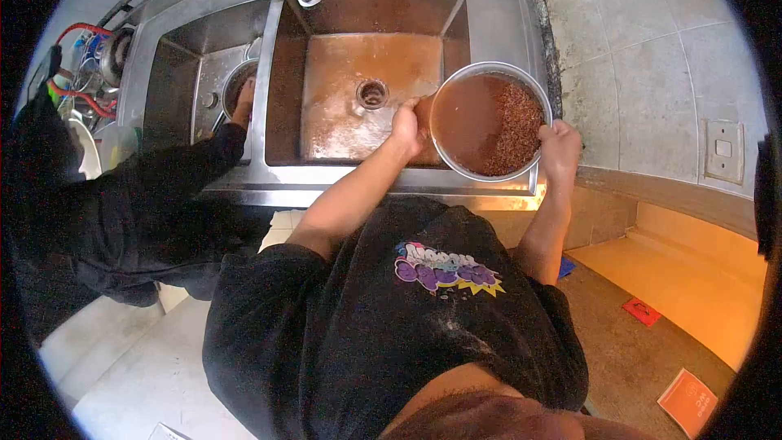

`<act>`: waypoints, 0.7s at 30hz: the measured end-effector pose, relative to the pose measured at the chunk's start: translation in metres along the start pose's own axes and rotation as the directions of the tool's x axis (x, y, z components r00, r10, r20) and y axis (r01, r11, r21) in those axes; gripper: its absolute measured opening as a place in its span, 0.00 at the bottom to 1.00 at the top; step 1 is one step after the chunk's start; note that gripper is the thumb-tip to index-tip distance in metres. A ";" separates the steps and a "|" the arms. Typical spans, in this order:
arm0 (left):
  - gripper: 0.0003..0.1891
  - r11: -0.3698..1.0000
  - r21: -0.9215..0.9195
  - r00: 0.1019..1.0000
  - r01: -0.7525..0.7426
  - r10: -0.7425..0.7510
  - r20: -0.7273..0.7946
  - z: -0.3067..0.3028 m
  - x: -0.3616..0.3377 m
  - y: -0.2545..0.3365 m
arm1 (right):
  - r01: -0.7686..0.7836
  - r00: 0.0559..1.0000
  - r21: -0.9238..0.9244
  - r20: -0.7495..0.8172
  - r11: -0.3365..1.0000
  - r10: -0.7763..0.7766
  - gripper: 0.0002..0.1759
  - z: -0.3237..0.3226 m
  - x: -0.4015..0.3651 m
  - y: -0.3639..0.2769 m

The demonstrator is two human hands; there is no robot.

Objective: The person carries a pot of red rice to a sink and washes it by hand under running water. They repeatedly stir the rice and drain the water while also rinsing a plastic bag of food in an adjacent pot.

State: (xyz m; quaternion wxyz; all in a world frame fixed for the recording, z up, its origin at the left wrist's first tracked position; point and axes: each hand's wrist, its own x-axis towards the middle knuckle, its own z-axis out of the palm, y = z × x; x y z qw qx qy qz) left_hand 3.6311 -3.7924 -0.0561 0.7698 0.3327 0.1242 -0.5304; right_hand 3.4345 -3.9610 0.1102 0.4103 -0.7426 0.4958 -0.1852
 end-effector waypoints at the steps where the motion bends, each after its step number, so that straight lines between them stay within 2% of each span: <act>1: 0.26 1.000 -0.004 1.000 0.012 -0.012 -0.027 0.007 -0.006 0.003 | 0.001 1.000 -0.011 0.000 1.000 -0.001 0.07 0.000 0.001 0.001; 6: 0.25 1.000 -0.012 0.997 0.027 -0.027 -0.073 0.017 -0.013 0.008 | 0.008 1.000 -0.038 -0.009 0.999 -0.008 0.08 0.002 0.003 -0.001; 9: 0.25 0.999 -0.006 0.997 0.049 -0.049 -0.064 0.022 -0.018 0.010 | -0.009 1.000 -0.128 0.014 0.992 0.011 0.08 -0.001 0.008 0.007; 11: 0.25 0.996 0.007 0.992 0.089 -0.088 -0.093 0.028 -0.025 0.013 | 0.041 0.999 -0.141 -0.020 0.989 -0.044 0.09 0.001 0.008 0.010; 14: 0.25 0.998 0.036 0.997 0.043 -0.041 -0.060 0.031 -0.030 0.014 | 0.053 0.997 -0.082 -0.050 0.995 -0.057 0.09 0.004 0.009 0.015; 16: 0.25 0.998 0.038 0.997 0.042 -0.039 -0.072 0.028 -0.027 0.013 | 0.019 1.000 0.025 -0.011 1.000 -0.018 0.10 0.004 0.005 0.009; 17: 0.25 0.999 0.023 0.998 0.023 -0.021 -0.065 0.019 -0.018 0.007 | 0.032 0.999 0.038 0.015 0.999 -0.032 0.10 0.005 0.004 0.009; 19: 0.24 0.996 -0.033 0.997 0.081 -0.081 -0.010 -0.001 0.000 -0.001 | 0.106 0.994 0.045 0.015 0.993 -0.107 0.11 0.005 0.007 0.012; 21: 0.24 1.000 0.018 0.997 0.021 -0.020 -0.072 -0.013 0.017 -0.013 | 0.115 0.993 0.040 0.011 0.993 -0.115 0.11 0.003 0.012 0.019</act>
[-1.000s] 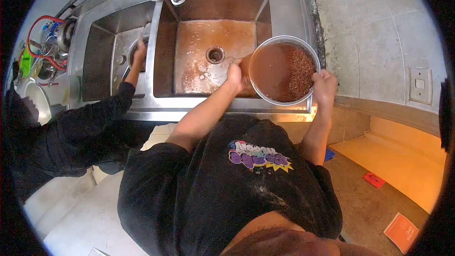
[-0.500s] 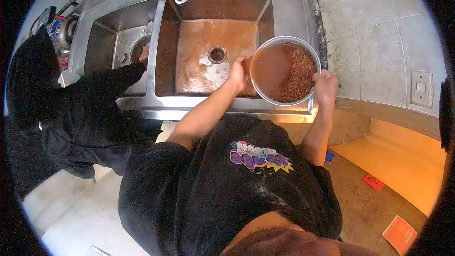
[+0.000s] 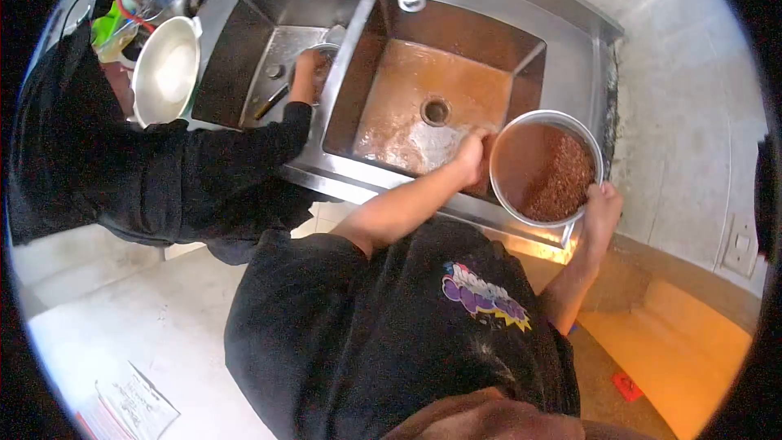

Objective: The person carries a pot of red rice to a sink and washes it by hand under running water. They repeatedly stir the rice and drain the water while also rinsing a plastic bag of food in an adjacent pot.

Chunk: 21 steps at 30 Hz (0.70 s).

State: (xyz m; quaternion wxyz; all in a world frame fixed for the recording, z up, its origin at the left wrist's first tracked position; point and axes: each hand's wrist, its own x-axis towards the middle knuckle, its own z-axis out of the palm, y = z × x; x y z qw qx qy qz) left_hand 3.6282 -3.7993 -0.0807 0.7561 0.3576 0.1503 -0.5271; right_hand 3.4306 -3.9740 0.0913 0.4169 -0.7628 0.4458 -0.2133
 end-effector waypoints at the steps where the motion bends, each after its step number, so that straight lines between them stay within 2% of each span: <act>1: 0.23 0.998 -0.044 0.998 0.036 -0.033 0.056 -0.004 0.006 -0.002 | -0.008 1.000 -0.021 -0.018 1.000 0.008 0.11 0.001 0.000 0.001; 2: 0.23 0.993 -0.085 0.991 0.077 -0.067 0.112 -0.001 -0.004 0.004 | 0.002 1.000 -0.010 -0.007 1.000 -0.002 0.11 0.003 -0.003 -0.003; 3: 0.21 0.999 -0.027 1.000 0.022 -0.022 0.009 0.006 -0.013 0.007 | -0.009 1.000 -0.015 0.001 1.000 0.009 0.11 0.002 -0.004 -0.009; 4: 0.21 1.000 -0.023 1.000 0.005 -0.005 0.005 0.004 -0.010 0.005 | -0.021 1.000 -0.019 0.008 1.000 0.021 0.11 0.002 -0.005 -0.014; 6: 0.15 0.999 -0.040 0.998 -0.003 0.001 -0.057 -0.001 0.006 -0.004 | 0.001 1.000 -0.027 0.006 1.000 0.000 0.09 0.003 -0.005 -0.014; 7: 0.15 0.997 0.055 0.989 -0.054 0.061 -0.135 0.025 -0.030 0.015 | -0.032 0.999 -0.018 0.020 0.999 0.032 0.08 0.002 -0.006 -0.016; 9: 0.15 0.999 0.023 0.993 -0.034 0.036 -0.109 0.016 -0.016 0.010 | -0.100 0.994 -0.010 0.043 0.995 0.101 0.06 0.000 -0.005 -0.022; 12: 0.15 0.998 -0.062 1.000 0.019 -0.018 0.019 0.013 -0.004 0.005 | -0.024 0.999 0.022 0.039 0.999 0.024 0.06 0.001 -0.002 -0.010; 13: 0.15 0.998 -0.067 1.000 0.021 -0.020 0.020 0.027 -0.026 0.018 | -0.013 0.999 -0.091 0.030 0.996 0.016 0.05 -0.002 0.004 0.003; 15: 0.16 0.998 -0.057 1.000 0.010 -0.009 0.018 0.033 -0.042 0.023 | -0.043 0.999 -0.008 -0.027 0.999 0.043 0.05 0.003 0.000 0.001; 17: 0.18 1.000 -0.014 1.000 0.009 -0.009 -0.006 0.024 -0.033 0.022 | -0.112 0.994 -0.045 -0.001 0.993 0.112 0.05 0.000 0.001 0.002; 21: 0.19 1.000 0.004 1.000 0.011 -0.012 0.021 0.013 -0.026 0.018 | -0.089 0.996 -0.101 -0.039 0.991 0.085 0.07 0.002 -0.005 -0.021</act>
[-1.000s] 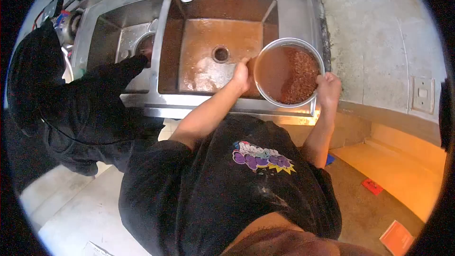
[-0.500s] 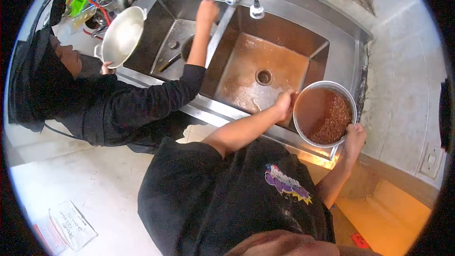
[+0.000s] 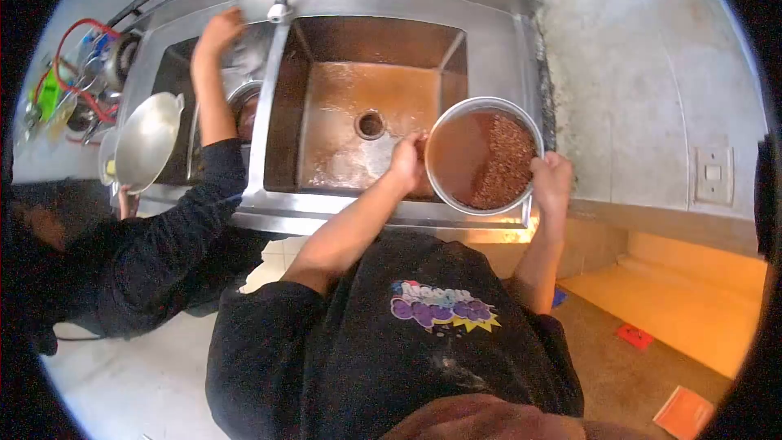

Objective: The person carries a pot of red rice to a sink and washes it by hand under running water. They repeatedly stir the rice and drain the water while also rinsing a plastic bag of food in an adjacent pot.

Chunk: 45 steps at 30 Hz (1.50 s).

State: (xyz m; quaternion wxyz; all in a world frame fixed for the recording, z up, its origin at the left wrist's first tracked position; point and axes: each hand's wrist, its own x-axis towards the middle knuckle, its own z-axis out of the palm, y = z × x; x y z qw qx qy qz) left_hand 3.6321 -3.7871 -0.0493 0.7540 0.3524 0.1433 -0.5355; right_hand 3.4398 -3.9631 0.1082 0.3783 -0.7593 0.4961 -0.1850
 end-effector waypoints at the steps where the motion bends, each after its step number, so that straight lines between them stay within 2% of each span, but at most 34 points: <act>1: 0.19 1.000 -0.004 1.000 -0.015 0.015 -0.006 0.001 -0.001 0.000 | 0.005 1.000 -0.029 0.025 1.000 -0.004 0.07 -0.001 -0.001 -0.004; 3: 0.20 0.999 0.018 0.999 0.039 -0.038 -0.035 0.002 -0.003 0.001 | -0.015 1.000 -0.001 0.021 1.000 0.015 0.08 -0.002 -0.002 -0.008; 5: 0.21 0.998 0.062 0.999 0.023 -0.021 -0.028 -0.007 0.008 -0.002 | -0.031 0.999 0.033 0.033 0.999 0.030 0.08 -0.002 -0.005 -0.014; 6: 0.21 1.000 0.007 0.996 0.017 -0.017 0.086 -0.014 0.011 -0.006 | -0.027 0.999 0.006 0.039 1.000 0.027 0.09 -0.003 -0.007 -0.017; 7: 0.21 1.000 0.008 0.996 0.019 -0.019 0.086 -0.010 0.007 -0.005 | -0.021 0.999 -0.021 0.046 1.000 0.022 0.09 -0.004 -0.007 -0.020; 12: 0.22 0.998 0.067 1.000 0.006 -0.004 -0.026 0.008 -0.009 0.003 | -0.008 0.999 -0.040 0.041 0.999 0.009 0.10 0.001 0.000 -0.010; 16: 0.22 0.998 0.059 0.999 0.007 -0.005 -0.036 0.005 -0.005 0.004 | 0.036 0.998 0.001 0.045 0.999 -0.036 0.10 0.004 0.002 -0.009; 19: 0.18 0.999 -0.044 0.999 0.001 -0.003 -0.035 -0.003 0.008 -0.002 | 0.039 0.997 -0.012 0.060 0.999 -0.038 0.10 0.000 -0.002 -0.018; 21: 0.22 0.999 0.034 1.000 -0.001 0.002 -0.027 -0.008 0.013 -0.003 | 0.044 0.998 -0.028 0.054 0.999 -0.043 0.10 0.000 -0.003 -0.022; 24: 0.22 0.997 0.082 0.999 -0.015 0.018 -0.036 -0.017 0.026 -0.007 | 0.049 0.997 -0.032 0.054 0.998 -0.047 0.09 -0.001 -0.003 -0.020; 31: 0.22 0.995 0.095 0.995 -0.033 0.042 -0.091 0.005 0.004 -0.002 | 0.043 0.998 -0.015 0.055 0.999 -0.042 0.08 -0.003 -0.001 -0.018; 34: 0.17 0.997 0.076 0.996 -0.032 0.037 -0.076 0.008 0.000 -0.001 | 0.037 0.998 -0.021 0.059 0.999 -0.036 0.08 -0.004 0.000 -0.018; 36: 0.18 0.988 -0.095 0.991 0.124 -0.119 0.058 0.010 -0.002 0.000 | 0.031 0.999 -0.020 0.044 0.999 -0.030 0.08 -0.003 -0.003 -0.023; 37: 0.18 0.988 -0.094 0.991 0.124 -0.119 0.057 0.012 -0.004 0.003 | 0.025 0.999 -0.018 0.029 1.000 -0.025 0.08 -0.002 -0.005 -0.027; 39: 0.23 0.997 0.001 0.997 0.073 -0.073 0.023 0.017 -0.010 0.004 | -0.001 0.999 -0.063 0.049 0.998 0.004 0.08 -0.005 -0.006 -0.031; 43: 0.22 1.000 -0.025 1.000 -0.005 0.006 0.010 0.004 0.008 -0.007 | -0.005 0.999 -0.192 0.037 0.981 0.012 0.08 -0.003 0.000 -0.024; 45: 0.20 0.997 0.044 0.998 -0.056 0.057 -0.021 -0.001 0.012 -0.010 | 0.003 0.999 -0.132 0.038 0.991 0.002 0.08 -0.002 -0.001 -0.024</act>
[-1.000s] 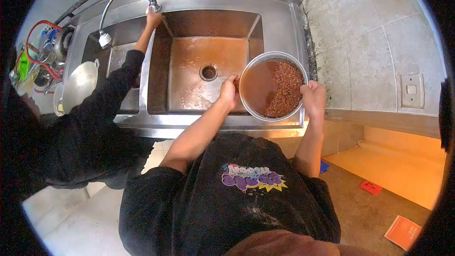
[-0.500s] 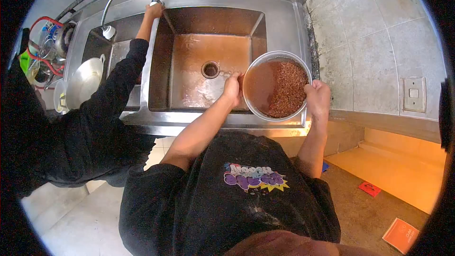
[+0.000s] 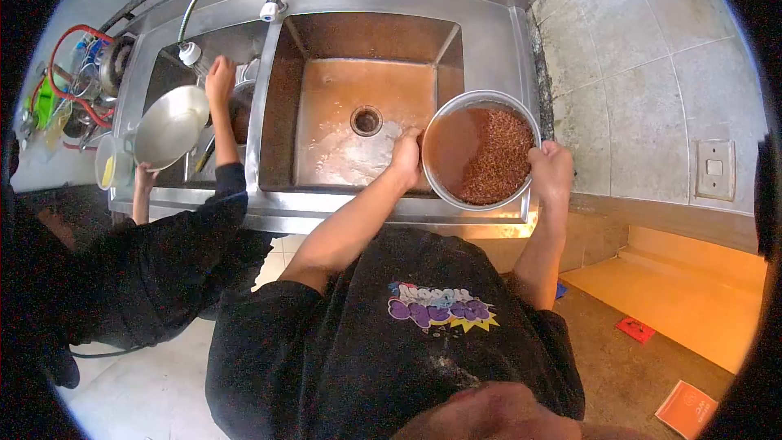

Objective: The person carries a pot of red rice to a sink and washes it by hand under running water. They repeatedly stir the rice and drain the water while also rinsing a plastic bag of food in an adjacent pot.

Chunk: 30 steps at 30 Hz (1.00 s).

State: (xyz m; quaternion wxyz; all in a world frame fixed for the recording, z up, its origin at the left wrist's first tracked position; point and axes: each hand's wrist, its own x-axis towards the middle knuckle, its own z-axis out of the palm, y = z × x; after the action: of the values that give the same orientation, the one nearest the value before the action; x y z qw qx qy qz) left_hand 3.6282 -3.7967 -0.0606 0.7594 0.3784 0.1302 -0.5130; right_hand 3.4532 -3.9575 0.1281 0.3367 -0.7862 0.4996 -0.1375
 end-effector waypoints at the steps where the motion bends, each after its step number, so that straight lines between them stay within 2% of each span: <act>1: 0.20 1.000 0.000 1.000 0.002 -0.002 -0.001 0.003 -0.004 0.002 | 0.007 1.000 0.057 -0.001 0.998 -0.007 0.08 -0.001 -0.002 -0.001; 3: 0.18 0.999 0.003 0.998 -0.033 0.033 -0.056 0.011 -0.012 0.007 | -0.025 1.000 0.049 0.003 0.998 0.025 0.08 -0.003 -0.001 -0.005; 5: 0.18 0.999 0.016 0.998 -0.046 0.047 -0.043 0.004 -0.004 0.004 | -0.060 0.998 0.041 0.004 0.997 0.060 0.08 -0.003 0.000 -0.005; 7: 0.18 0.998 0.029 0.998 -0.057 0.058 -0.024 0.001 0.000 0.003 | -0.067 0.998 0.117 0.016 0.991 0.066 0.07 -0.004 0.001 0.000; 9: 0.12 0.998 0.054 0.998 -0.038 0.040 -0.041 0.003 0.002 0.003 | -0.051 0.999 0.127 0.005 0.991 0.050 0.07 -0.005 0.005 0.007; 13: 0.13 1.000 0.027 0.999 0.015 -0.014 -0.038 0.018 -0.004 0.005 | -0.040 0.999 0.098 -0.021 0.994 0.043 0.08 -0.010 0.009 0.015; 15: 0.14 0.995 0.092 0.998 -0.031 0.035 -0.043 0.023 -0.007 0.006 | -0.059 0.998 0.103 -0.015 0.993 0.061 0.09 -0.013 0.008 0.014; 19: 0.14 0.993 0.117 0.999 0.021 -0.018 -0.033 0.023 -0.003 0.006 | -0.069 0.998 0.117 0.004 0.991 0.069 0.10 -0.016 0.013 0.018; 21: 0.15 0.996 0.087 1.000 0.028 -0.029 0.010 0.030 -0.008 0.011 | -0.056 0.998 0.128 -0.004 0.990 0.057 0.10 -0.017 0.015 0.020; 23: 0.14 0.992 0.124 1.000 0.027 -0.027 -0.003 0.030 -0.005 0.010 | -0.037 0.999 0.138 -0.012 0.990 0.039 0.11 -0.019 0.013 0.019; 25: 0.14 0.987 0.159 1.000 0.023 -0.020 -0.016 0.028 -0.001 0.009 | 0.004 1.000 0.084 -0.030 0.996 -0.001 0.10 -0.021 0.012 0.015; 28: 0.14 0.985 0.173 1.000 0.011 -0.010 -0.011 0.021 0.006 0.004 | -0.013 1.000 0.018 -0.021 1.000 0.013 0.09 -0.023 0.014 0.018; 30: 0.14 0.987 0.161 1.000 0.006 -0.009 0.021 0.015 0.012 0.000 | -0.011 1.000 0.053 -0.015 0.999 0.012 0.09 -0.021 0.016 0.021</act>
State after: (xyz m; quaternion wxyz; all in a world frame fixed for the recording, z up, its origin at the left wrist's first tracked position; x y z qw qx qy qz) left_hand 3.6304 -3.8153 -0.0577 0.7259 0.4323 0.0817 -0.5287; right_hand 3.4348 -3.9856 0.1275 0.3543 -0.7731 0.5029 -0.1547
